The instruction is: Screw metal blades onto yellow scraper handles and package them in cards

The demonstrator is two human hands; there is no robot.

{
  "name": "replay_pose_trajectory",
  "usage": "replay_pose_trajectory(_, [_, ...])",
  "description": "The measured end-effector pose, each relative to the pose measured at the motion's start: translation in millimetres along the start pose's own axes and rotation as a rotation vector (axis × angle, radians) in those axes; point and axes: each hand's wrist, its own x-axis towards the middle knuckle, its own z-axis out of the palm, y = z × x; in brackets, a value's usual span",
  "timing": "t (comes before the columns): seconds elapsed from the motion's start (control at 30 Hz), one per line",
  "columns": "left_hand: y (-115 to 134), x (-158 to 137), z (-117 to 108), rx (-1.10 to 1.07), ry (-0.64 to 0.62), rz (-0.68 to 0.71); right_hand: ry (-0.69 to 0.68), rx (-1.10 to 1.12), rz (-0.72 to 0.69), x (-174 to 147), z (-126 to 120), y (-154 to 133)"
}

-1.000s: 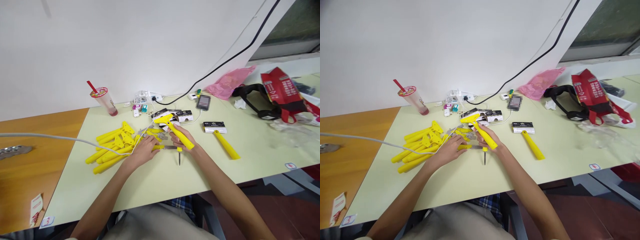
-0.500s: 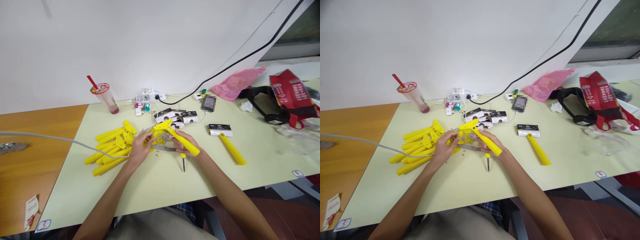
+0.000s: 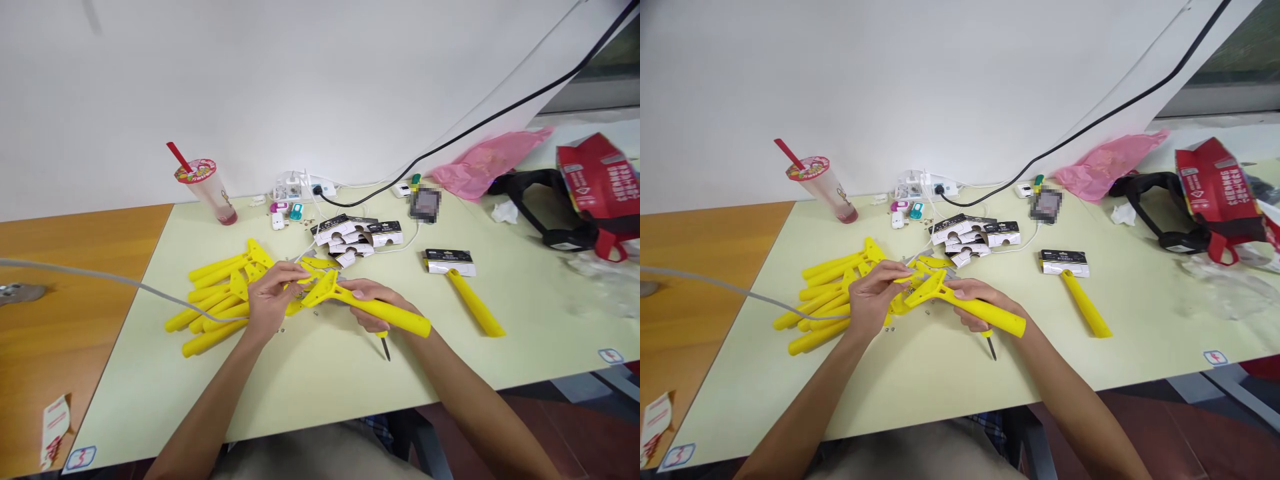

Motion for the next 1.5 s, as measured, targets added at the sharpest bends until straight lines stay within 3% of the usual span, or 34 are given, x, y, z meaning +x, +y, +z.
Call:
replay_pose_trajectory(0.17, [3.2, -3.8, -3.3, -0.053, -0.234, -0.017, 0.03, -0.011, 0.003, 1.0, 6.2, 2.2])
replay_pose_trajectory(0.3, [1.3, -3.3, -7.8, -0.136, -0.315, -0.09, 0.051, 0.003, -0.018, 6.0, 6.8, 9.0])
replay_pose_trajectory(0.47, [-2.1, -2.9, -9.3, -0.078, -0.254, -0.145, 0.093, 0.081, -0.044, 14.4, 14.1, 16.0])
replay_pose_trajectory(0.7, [-7.2, -5.7, -9.8, 0.06, -0.238, -0.276, 0.255, 0.062, -0.052, 21.4, 19.8, 17.3])
replay_pose_trajectory(0.9, [-9.2, -6.0, -4.2, 0.218, -0.26, -0.131, 0.366, -0.038, -0.142, 31.2, 16.0, 23.2])
replay_pose_trajectory(1.27, [-6.7, -7.4, -0.1, 0.273, -0.254, -0.029, 0.441, -0.139, -0.282, 32.5, 20.0, 24.4])
replay_pose_trajectory(1.5, [-13.1, -10.8, -2.5, 0.344, -0.245, 0.036, 0.493, -0.139, -0.238, 34.0, 20.5, 26.5])
